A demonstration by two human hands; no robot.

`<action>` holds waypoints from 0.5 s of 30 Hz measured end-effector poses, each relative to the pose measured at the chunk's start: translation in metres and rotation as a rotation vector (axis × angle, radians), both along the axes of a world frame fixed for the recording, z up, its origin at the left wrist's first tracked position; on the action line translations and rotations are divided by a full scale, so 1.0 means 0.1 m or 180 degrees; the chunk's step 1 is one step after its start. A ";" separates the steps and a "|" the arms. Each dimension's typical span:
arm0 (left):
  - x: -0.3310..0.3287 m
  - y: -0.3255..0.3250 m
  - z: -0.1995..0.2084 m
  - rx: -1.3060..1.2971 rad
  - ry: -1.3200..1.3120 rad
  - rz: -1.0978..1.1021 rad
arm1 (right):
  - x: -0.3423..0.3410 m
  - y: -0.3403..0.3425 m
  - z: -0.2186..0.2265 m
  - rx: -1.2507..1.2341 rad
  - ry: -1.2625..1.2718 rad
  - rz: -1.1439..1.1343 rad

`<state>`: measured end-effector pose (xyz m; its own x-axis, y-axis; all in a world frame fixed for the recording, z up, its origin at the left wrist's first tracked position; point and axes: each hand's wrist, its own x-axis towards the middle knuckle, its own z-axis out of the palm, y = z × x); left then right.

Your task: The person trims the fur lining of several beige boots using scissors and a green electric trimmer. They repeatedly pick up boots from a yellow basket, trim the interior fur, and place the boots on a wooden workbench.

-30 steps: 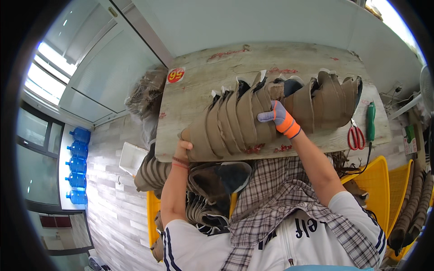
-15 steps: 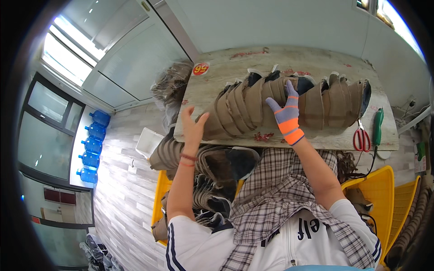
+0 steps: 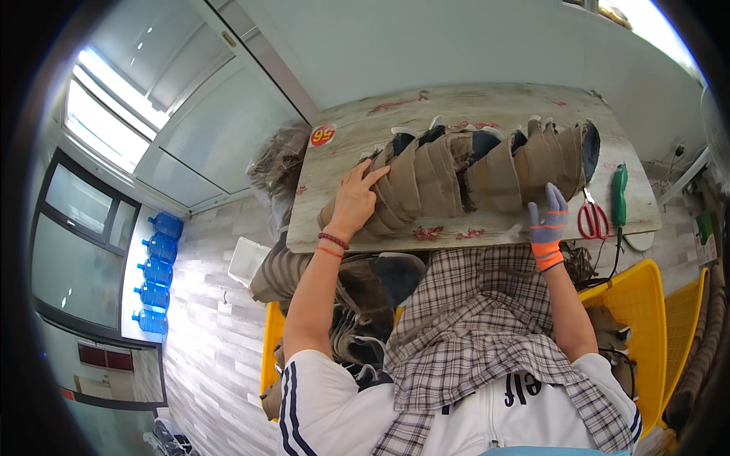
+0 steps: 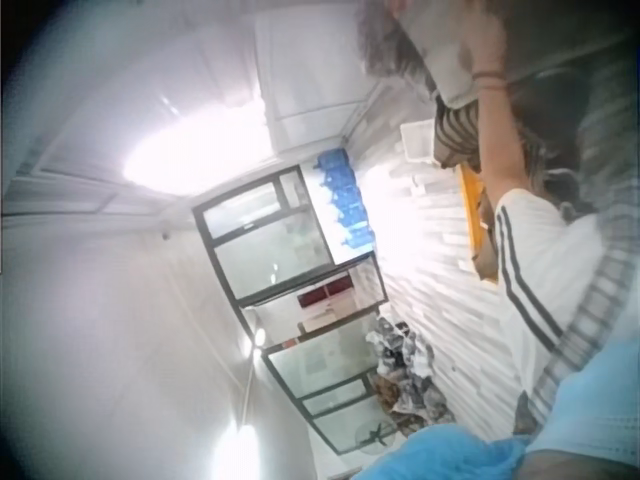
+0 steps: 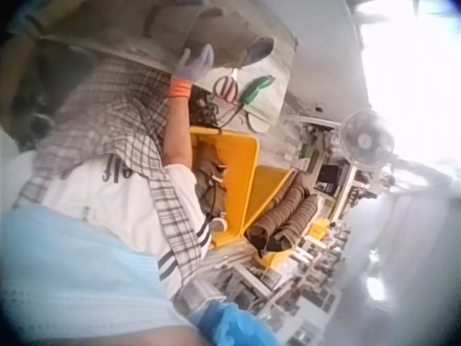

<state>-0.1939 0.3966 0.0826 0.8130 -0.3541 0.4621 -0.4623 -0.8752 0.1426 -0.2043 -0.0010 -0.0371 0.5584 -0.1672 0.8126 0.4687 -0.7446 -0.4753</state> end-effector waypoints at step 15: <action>0.05 -1.25 -0.09 0.0133 -0.0289 0.1466 | 0.01 -0.10 -0.22 -0.0182 0.0058 0.0023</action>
<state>-0.1889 0.2714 0.0737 0.8468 0.0141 0.5317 -0.0336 -0.9962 0.0799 -0.2038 -0.0113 -0.0591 0.5741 -0.1167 0.8104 0.4659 -0.7674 -0.4405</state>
